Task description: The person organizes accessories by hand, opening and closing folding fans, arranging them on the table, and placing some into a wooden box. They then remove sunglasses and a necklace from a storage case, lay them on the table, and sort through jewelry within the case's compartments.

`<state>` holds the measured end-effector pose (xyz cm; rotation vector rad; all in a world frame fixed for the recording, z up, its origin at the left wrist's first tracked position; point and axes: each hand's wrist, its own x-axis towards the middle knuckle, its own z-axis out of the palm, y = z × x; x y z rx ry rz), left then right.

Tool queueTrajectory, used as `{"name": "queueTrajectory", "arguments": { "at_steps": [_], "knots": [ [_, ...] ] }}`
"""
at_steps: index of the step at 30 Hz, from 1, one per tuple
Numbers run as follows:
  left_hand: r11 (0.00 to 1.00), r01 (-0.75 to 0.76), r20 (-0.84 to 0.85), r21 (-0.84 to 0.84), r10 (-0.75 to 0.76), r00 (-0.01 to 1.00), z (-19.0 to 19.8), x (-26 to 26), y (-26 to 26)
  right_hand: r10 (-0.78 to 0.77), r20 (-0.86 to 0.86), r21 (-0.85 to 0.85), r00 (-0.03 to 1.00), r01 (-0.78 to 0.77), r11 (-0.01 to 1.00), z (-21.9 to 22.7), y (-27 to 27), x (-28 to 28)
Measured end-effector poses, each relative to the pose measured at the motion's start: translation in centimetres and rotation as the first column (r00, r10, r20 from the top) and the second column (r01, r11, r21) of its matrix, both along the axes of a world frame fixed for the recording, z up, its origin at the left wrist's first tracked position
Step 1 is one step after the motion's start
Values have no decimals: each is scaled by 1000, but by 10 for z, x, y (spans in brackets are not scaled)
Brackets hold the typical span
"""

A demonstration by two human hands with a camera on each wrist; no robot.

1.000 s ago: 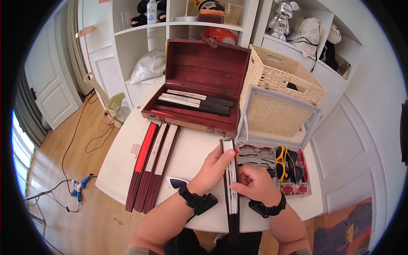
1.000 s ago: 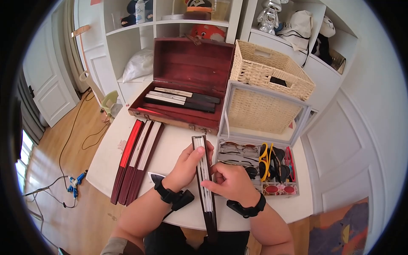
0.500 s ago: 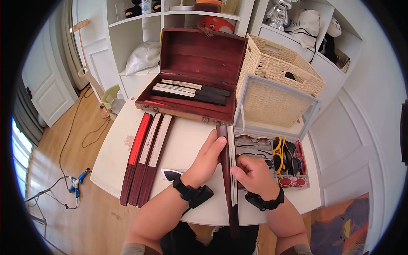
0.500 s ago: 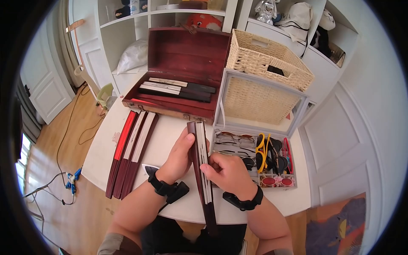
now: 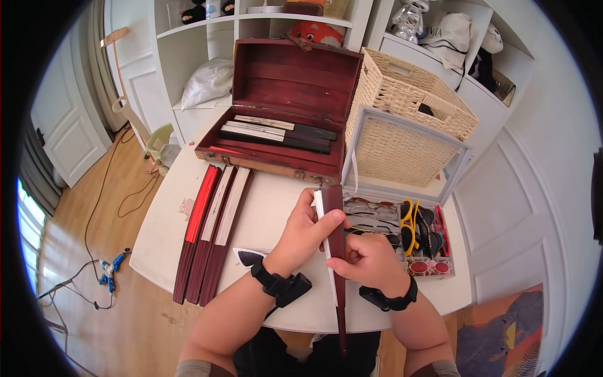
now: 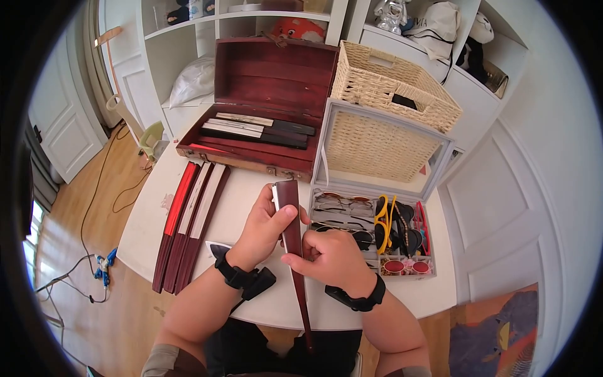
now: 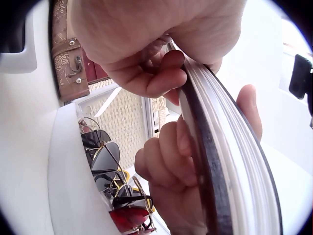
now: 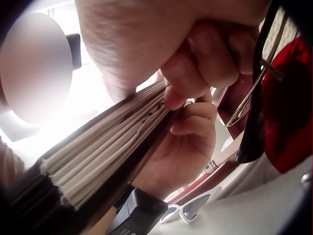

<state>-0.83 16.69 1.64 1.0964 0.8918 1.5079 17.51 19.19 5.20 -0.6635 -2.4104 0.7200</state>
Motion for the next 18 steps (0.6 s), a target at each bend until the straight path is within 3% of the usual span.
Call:
{"name": "queueTrajectory", "arguments": {
  "at_steps": [3,5,10,12,18],
  "knots": [
    [1000,18,102,1,-18,995,-7,0,1,-11,-25,-21,1000,10,1000,-1,-1,-1],
    [999,39,124,-14,-37,992,0,-3,0,-74,-42,-166,996,66,984,6,-3,-2],
    [996,62,70,-57,-58,996,9,1,-4,-72,-73,-162,995,60,985,4,-1,-1],
    [998,7,100,69,-14,995,7,6,-3,-80,-76,-167,994,66,984,3,-1,0],
    [993,-27,122,118,12,992,0,5,-1,-96,-70,-104,993,89,991,-3,1,3]
  ]
}}
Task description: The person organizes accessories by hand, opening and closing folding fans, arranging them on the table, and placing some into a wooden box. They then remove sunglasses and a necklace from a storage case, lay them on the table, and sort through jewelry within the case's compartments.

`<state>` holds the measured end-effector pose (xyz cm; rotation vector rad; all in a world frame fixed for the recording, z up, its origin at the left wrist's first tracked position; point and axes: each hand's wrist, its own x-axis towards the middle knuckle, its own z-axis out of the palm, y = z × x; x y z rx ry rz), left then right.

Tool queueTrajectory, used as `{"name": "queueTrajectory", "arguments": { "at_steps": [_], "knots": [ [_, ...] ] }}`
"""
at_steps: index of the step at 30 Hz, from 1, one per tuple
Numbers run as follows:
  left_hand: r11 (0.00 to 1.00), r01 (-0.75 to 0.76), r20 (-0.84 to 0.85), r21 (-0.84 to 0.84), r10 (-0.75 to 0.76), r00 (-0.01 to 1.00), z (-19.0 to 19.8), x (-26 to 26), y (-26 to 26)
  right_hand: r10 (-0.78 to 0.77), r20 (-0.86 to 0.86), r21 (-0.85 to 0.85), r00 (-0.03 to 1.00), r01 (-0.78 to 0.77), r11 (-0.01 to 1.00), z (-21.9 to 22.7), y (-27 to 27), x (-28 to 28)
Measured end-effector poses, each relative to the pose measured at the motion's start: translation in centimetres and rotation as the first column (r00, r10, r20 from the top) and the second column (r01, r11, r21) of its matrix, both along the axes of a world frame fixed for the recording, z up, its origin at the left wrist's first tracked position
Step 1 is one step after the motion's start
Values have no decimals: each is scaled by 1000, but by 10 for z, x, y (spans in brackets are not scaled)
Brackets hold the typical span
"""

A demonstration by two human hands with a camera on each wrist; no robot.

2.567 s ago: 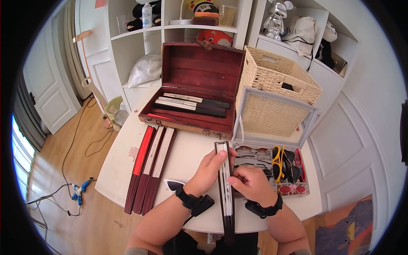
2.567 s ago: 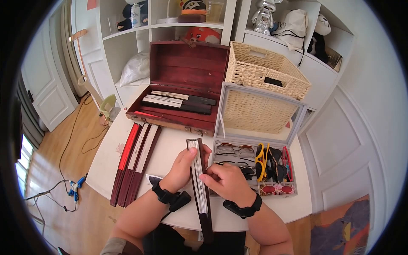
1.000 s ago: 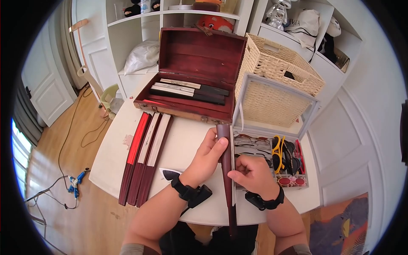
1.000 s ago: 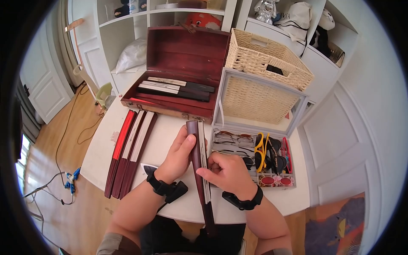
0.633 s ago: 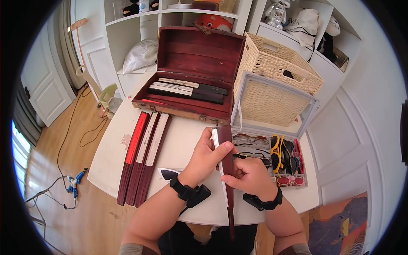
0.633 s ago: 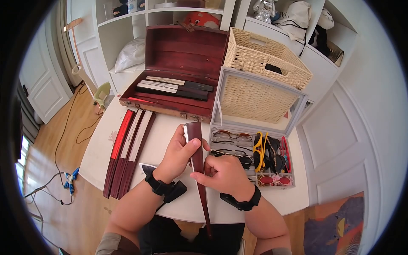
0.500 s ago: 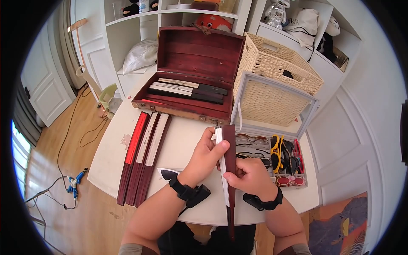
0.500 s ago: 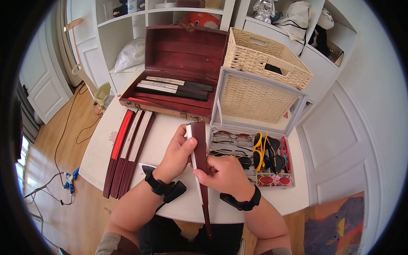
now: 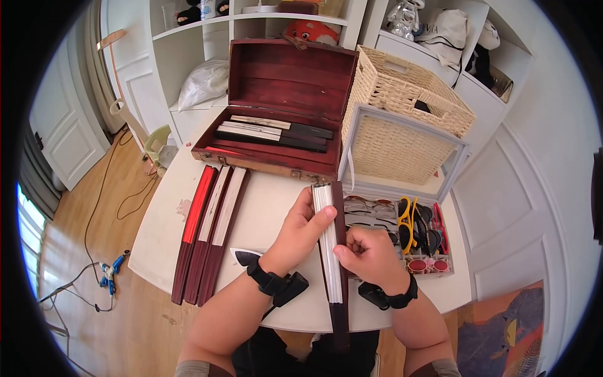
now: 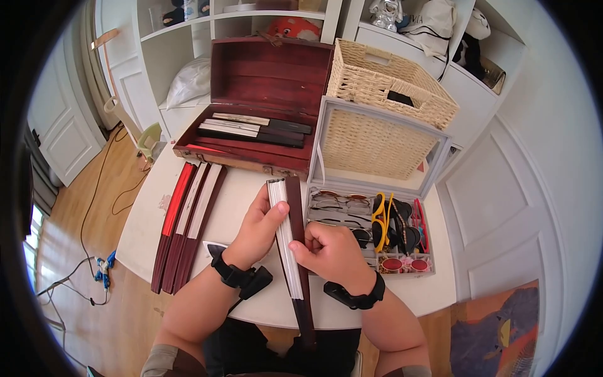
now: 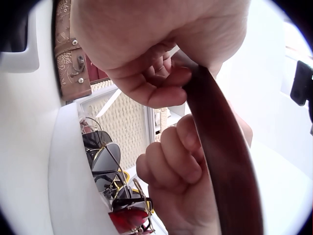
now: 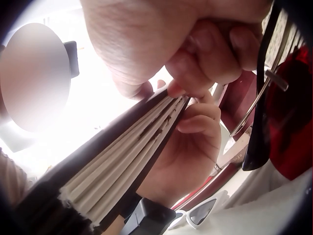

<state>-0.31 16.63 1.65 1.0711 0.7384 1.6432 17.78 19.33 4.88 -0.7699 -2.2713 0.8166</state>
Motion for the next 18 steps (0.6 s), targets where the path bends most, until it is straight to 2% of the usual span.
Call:
{"name": "queueTrajectory", "arguments": {
  "at_steps": [3,5,18],
  "knots": [
    [999,21,13,-50,-21,1000,4,-1,-2,-8,-26,-51,1000,7,999,2,0,-1],
    [998,29,7,-61,-29,1000,6,0,-3,24,-70,-152,997,-34,988,1,0,-2],
    [997,-13,-10,-73,12,1000,0,-2,0,-13,-50,-191,999,3,982,2,1,3]
  ]
}}
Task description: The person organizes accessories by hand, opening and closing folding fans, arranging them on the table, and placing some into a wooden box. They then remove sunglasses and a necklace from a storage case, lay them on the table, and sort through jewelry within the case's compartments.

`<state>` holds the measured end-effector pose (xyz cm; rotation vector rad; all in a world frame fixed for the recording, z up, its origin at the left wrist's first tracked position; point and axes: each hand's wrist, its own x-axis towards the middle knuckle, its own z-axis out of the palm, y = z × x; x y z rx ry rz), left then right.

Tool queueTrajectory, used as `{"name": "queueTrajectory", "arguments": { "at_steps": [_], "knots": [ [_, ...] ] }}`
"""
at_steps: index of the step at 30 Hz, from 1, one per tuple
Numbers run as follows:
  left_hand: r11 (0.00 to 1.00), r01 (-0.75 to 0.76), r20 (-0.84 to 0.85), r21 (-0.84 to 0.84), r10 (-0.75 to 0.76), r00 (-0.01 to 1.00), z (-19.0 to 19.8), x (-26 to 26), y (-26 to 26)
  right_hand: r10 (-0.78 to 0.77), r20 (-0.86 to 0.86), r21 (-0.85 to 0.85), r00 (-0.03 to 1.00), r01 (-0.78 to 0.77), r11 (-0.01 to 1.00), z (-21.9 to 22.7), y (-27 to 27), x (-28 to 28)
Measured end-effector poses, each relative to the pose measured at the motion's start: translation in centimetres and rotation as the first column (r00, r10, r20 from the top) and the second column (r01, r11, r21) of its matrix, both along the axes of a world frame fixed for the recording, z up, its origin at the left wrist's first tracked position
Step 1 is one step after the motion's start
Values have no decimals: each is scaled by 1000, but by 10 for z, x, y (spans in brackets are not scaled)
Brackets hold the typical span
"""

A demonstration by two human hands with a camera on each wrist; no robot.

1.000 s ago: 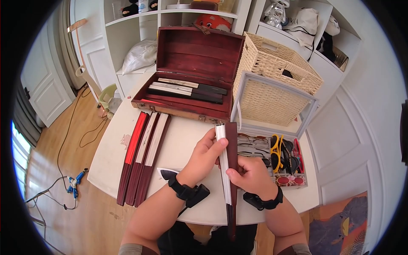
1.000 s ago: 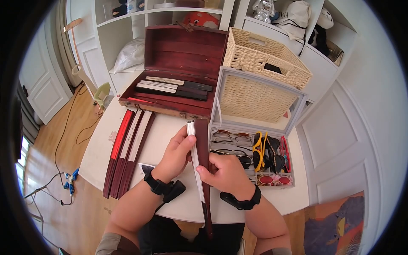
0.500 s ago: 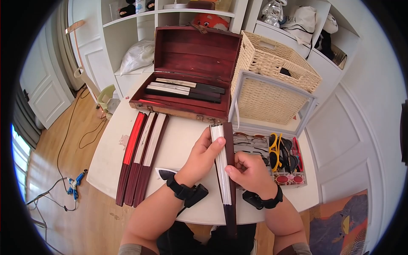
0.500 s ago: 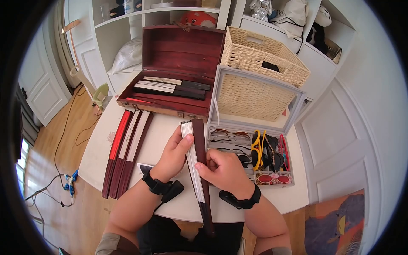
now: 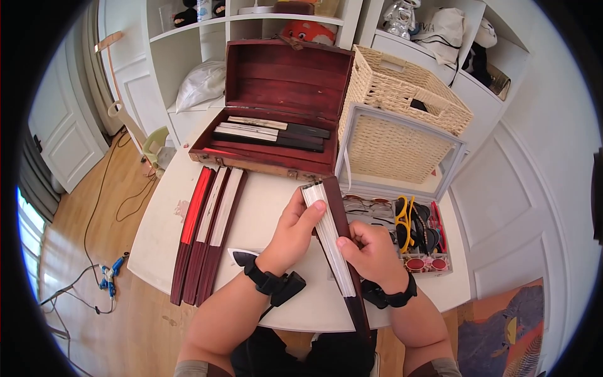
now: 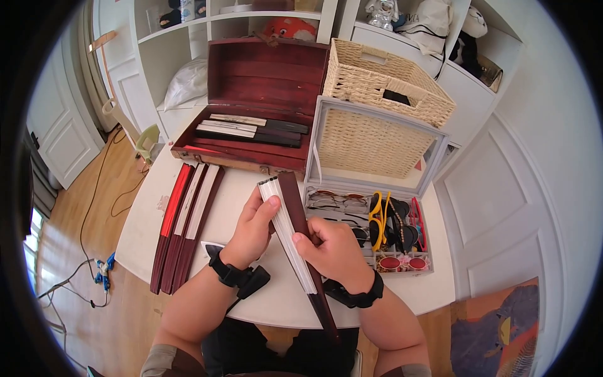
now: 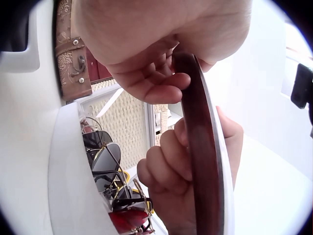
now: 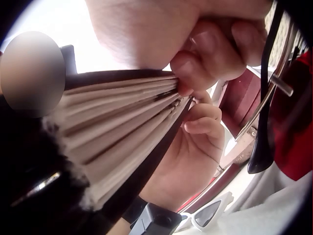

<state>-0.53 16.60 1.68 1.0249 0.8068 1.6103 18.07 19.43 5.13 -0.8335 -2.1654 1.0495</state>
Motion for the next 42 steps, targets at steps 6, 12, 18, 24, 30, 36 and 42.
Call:
{"name": "queueTrajectory", "arguments": {
  "at_steps": [6,12,18,24,30,36,42],
  "knots": [
    [998,-2,102,-60,8,995,5,1,-3,-57,-54,-6,997,57,998,-7,4,0],
    [997,-70,151,-12,71,986,-1,-2,1,-41,-208,-106,977,19,994,-9,11,2],
    [998,-68,147,3,66,987,1,-2,1,-53,-376,-231,925,-38,972,-12,9,-3],
    [999,-50,119,-15,51,992,6,2,0,36,-337,-168,941,-98,981,-9,4,-2],
    [999,-48,90,-14,49,995,0,-1,2,97,-381,-135,920,-159,978,-9,4,-4],
    [998,-56,104,14,54,993,-2,-1,3,107,-336,-104,936,-150,983,-7,3,-3],
    [997,-71,102,18,68,992,-2,0,4,127,-408,-213,904,-230,950,-10,5,-3]
  ]
}}
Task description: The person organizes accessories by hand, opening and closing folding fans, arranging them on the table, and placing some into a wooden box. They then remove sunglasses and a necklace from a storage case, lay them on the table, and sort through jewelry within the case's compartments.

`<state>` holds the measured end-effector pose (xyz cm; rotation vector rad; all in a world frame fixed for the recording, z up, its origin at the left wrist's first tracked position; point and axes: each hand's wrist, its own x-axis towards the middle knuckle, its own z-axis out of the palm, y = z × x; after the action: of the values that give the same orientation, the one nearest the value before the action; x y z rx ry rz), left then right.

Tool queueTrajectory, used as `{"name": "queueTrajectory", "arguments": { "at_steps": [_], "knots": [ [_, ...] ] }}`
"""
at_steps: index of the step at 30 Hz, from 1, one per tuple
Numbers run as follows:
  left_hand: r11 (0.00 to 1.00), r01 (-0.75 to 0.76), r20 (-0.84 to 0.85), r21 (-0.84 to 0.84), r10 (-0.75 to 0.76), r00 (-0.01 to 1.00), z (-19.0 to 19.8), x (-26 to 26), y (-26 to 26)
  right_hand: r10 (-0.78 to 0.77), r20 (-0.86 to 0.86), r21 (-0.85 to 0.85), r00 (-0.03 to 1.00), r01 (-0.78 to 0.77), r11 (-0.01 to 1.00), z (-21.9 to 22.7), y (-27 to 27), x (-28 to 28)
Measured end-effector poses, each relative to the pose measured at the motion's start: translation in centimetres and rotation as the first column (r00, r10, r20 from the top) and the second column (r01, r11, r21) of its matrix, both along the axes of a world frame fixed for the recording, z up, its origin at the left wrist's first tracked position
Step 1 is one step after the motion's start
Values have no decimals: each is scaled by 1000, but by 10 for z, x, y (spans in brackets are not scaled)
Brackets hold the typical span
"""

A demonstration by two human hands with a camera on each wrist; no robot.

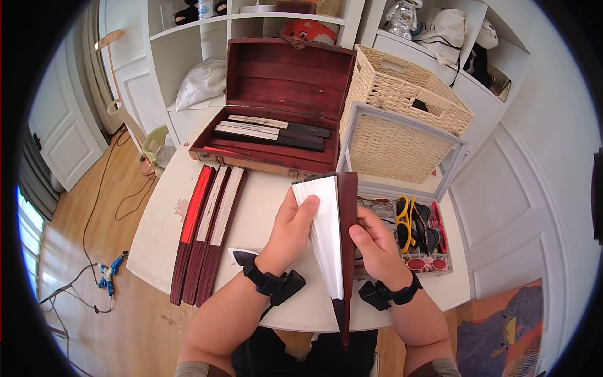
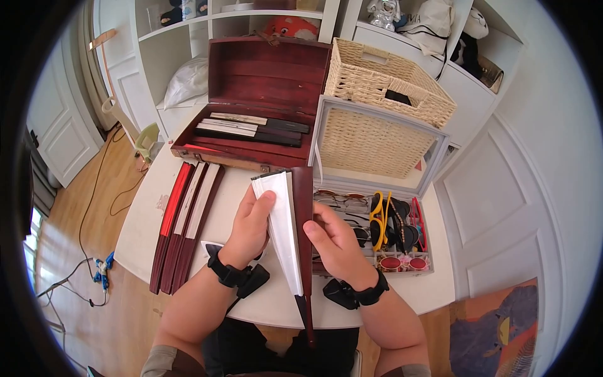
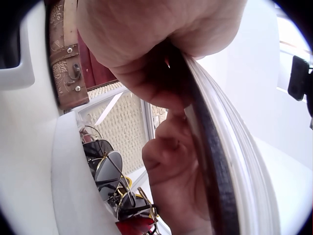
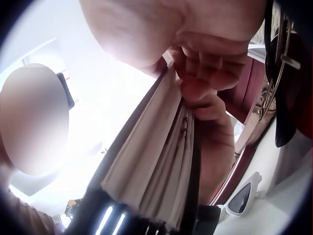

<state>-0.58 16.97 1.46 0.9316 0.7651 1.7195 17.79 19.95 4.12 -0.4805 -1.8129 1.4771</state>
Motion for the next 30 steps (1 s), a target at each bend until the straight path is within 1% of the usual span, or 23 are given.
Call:
{"name": "queueTrajectory", "arguments": {
  "at_steps": [1,3,6,15,22,26,30],
  "knots": [
    [1000,-2,-3,-3,2,1000,0,0,0,0,-1,0,1000,0,1000,0,0,0],
    [1000,-3,-9,-6,3,1000,1,1,0,29,-101,-74,994,-36,997,0,0,-2],
    [1000,5,-11,-13,-5,1000,3,1,-1,40,-124,-84,992,-51,995,1,0,-4],
    [1000,27,-4,-13,-27,1000,4,1,-3,95,-115,-76,989,-104,992,-1,2,-2],
    [999,51,2,-10,-50,999,3,0,-3,108,-121,-80,987,-118,990,1,1,-2],
    [999,38,-2,1,-38,999,5,2,-4,99,-119,-72,988,-108,992,-1,0,-2],
    [999,36,-43,-11,-37,998,4,1,-4,100,-111,-66,989,-108,992,-1,0,-3]
  ]
}}
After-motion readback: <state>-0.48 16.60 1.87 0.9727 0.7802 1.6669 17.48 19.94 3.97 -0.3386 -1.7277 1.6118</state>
